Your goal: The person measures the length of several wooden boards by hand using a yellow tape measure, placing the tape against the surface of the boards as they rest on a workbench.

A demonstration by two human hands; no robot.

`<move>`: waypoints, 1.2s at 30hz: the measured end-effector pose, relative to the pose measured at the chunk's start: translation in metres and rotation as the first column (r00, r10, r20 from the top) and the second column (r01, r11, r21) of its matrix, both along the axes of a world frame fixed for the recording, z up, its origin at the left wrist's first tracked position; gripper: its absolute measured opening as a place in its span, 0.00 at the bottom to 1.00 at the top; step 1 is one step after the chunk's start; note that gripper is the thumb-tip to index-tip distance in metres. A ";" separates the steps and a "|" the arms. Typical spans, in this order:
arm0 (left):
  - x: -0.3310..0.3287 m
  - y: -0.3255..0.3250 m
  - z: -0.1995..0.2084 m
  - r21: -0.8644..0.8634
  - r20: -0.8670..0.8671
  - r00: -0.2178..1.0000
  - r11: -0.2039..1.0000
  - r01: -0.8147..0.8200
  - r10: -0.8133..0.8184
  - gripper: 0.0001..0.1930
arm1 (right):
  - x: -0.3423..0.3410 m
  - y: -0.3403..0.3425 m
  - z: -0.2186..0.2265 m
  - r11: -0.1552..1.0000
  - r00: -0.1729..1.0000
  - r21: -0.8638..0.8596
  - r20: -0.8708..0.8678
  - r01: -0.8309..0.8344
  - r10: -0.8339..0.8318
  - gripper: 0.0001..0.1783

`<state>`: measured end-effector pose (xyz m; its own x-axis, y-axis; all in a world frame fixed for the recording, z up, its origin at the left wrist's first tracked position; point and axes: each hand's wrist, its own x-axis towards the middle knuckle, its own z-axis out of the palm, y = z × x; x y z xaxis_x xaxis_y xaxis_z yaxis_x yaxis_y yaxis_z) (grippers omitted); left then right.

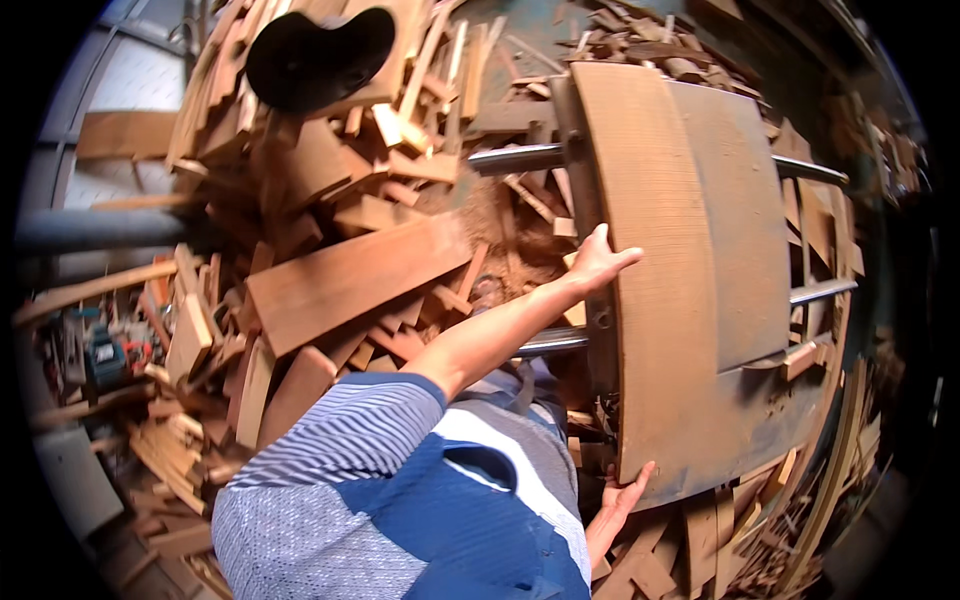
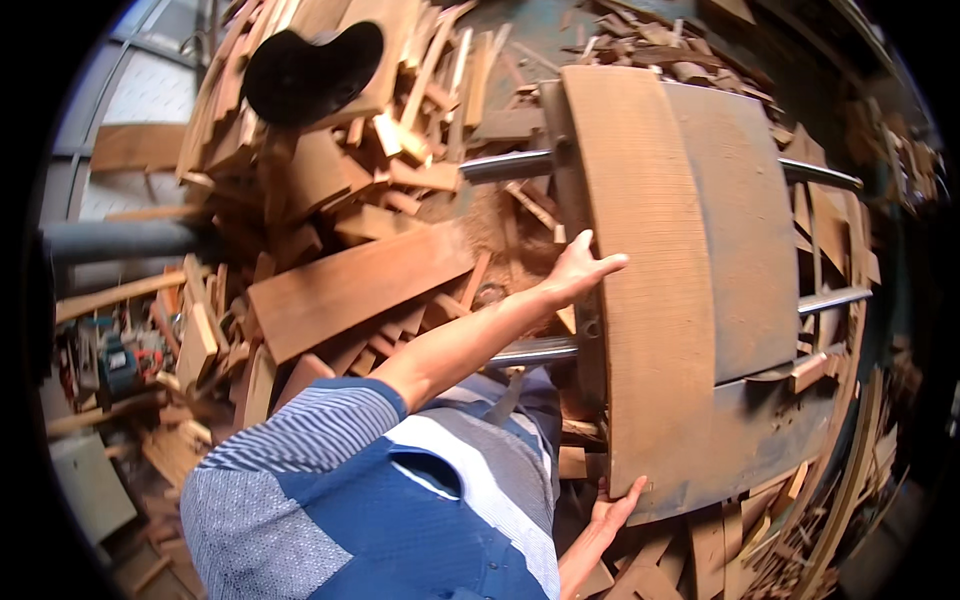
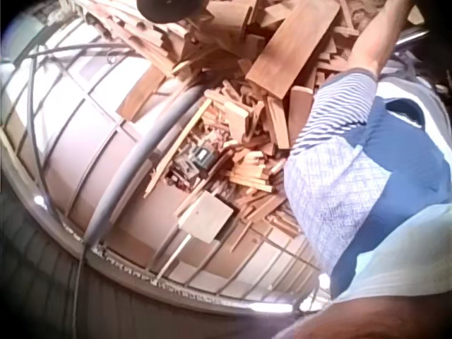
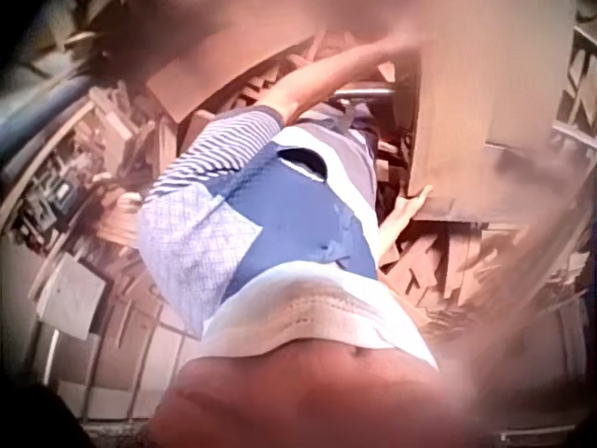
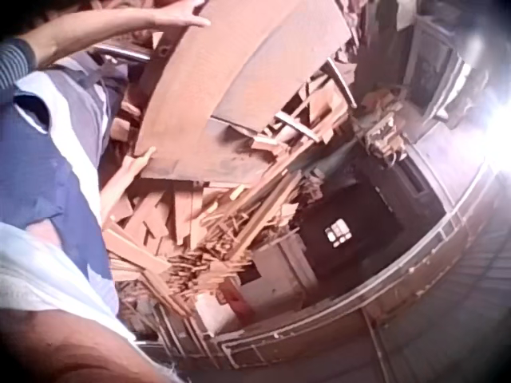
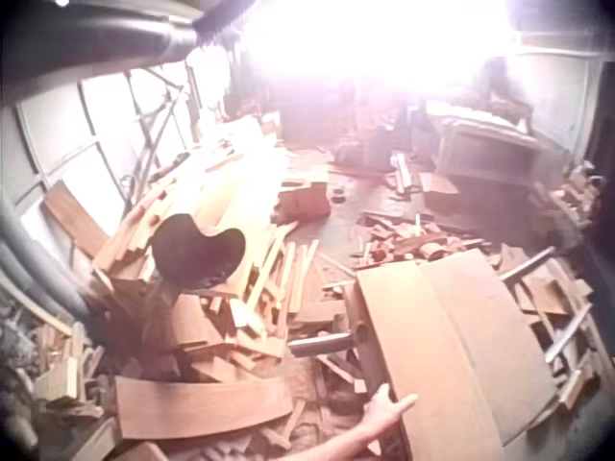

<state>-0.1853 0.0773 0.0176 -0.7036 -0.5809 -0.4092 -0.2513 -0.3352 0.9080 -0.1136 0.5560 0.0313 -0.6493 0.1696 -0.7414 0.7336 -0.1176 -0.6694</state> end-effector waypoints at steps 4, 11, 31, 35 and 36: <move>0.029 0.011 -0.015 0.169 0.091 0.979 0.966 -0.198 0.184 0.53 | 0.060 0.005 0.048 1.000 0.998 0.000 0.061 -0.008 0.008 0.36; 0.026 -0.025 0.011 0.706 -0.018 0.986 0.700 -0.105 0.166 0.37 | 0.079 -0.015 0.122 0.982 0.982 -0.010 0.033 -0.188 0.188 0.39; 0.286 0.011 0.102 0.521 0.112 0.718 0.575 -0.631 0.687 0.24 | 0.022 0.029 0.135 0.905 0.865 0.005 0.296 -0.425 0.405 0.37; 0.333 -0.036 0.085 0.496 0.195 0.567 0.418 -0.761 0.801 0.20 | 0.008 -0.023 0.126 0.850 0.806 -0.062 0.290 -0.522 0.516 0.38; 0.348 -0.049 0.078 0.504 0.202 0.530 0.376 -0.778 0.824 0.20 | 0.011 -0.052 0.126 0.837 0.800 -0.082 0.257 -0.541 0.543 0.38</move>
